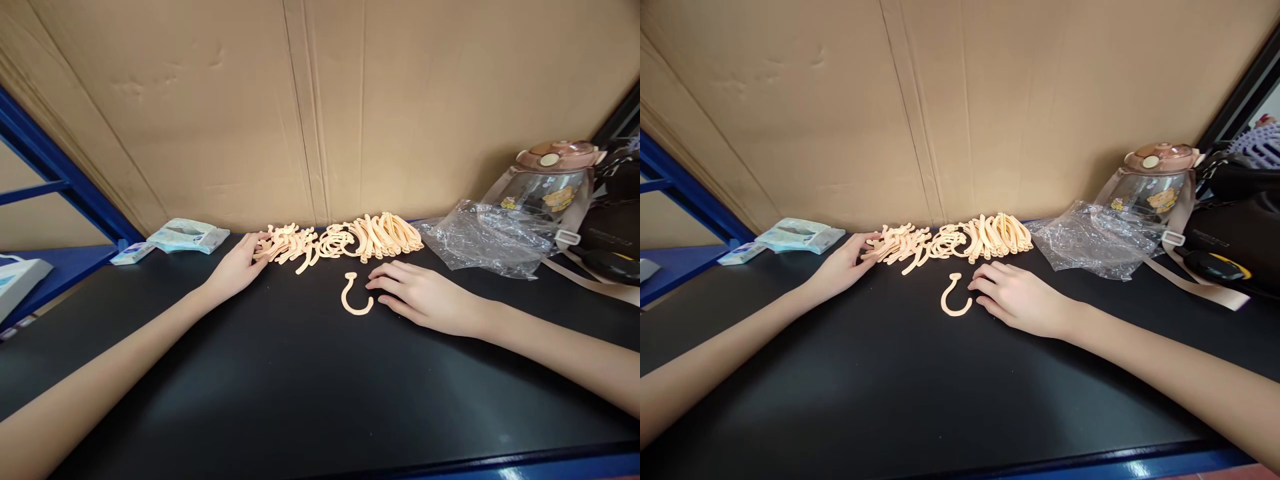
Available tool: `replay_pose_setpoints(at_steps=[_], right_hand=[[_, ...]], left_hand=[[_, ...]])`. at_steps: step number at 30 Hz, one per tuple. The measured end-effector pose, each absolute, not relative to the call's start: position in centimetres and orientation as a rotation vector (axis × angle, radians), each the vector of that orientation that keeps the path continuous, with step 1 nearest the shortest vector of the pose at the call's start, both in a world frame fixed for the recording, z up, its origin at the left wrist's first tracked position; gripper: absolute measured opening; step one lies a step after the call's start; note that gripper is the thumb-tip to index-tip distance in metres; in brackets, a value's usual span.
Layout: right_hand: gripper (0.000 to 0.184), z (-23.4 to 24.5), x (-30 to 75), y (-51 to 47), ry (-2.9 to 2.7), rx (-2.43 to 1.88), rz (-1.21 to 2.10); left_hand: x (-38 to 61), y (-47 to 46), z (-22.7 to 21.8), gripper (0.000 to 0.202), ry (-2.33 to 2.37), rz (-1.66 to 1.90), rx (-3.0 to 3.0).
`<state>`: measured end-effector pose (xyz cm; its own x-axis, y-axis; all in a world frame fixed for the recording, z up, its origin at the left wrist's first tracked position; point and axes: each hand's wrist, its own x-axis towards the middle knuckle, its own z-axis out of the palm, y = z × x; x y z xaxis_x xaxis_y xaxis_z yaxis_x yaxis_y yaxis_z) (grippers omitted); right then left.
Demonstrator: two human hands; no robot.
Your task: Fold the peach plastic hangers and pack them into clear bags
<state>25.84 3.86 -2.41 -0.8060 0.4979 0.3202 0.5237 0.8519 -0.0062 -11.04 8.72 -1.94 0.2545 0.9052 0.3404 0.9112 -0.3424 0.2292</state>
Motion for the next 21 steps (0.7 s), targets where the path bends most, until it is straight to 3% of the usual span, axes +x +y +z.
replay_pose_setpoints(at_steps=[6,13,21], right_hand=[[0.033,-2.5,25.9,3.9,-2.731,-0.778,-0.123],[0.033,-2.7,25.9,3.9,-2.726,-0.759,-0.142],[0.031,-2.8,25.8,4.0,-2.722,-0.76,-0.153]], left_hand=[[-8.7,5.7,-1.6,0.051,-1.68,-0.666,-2.423],[-5.2,2.6,-1.2,0.046,-1.26,-0.38,-2.694],[-6.0,4.0,-1.6,0.03,-1.545,-0.488,-2.397]])
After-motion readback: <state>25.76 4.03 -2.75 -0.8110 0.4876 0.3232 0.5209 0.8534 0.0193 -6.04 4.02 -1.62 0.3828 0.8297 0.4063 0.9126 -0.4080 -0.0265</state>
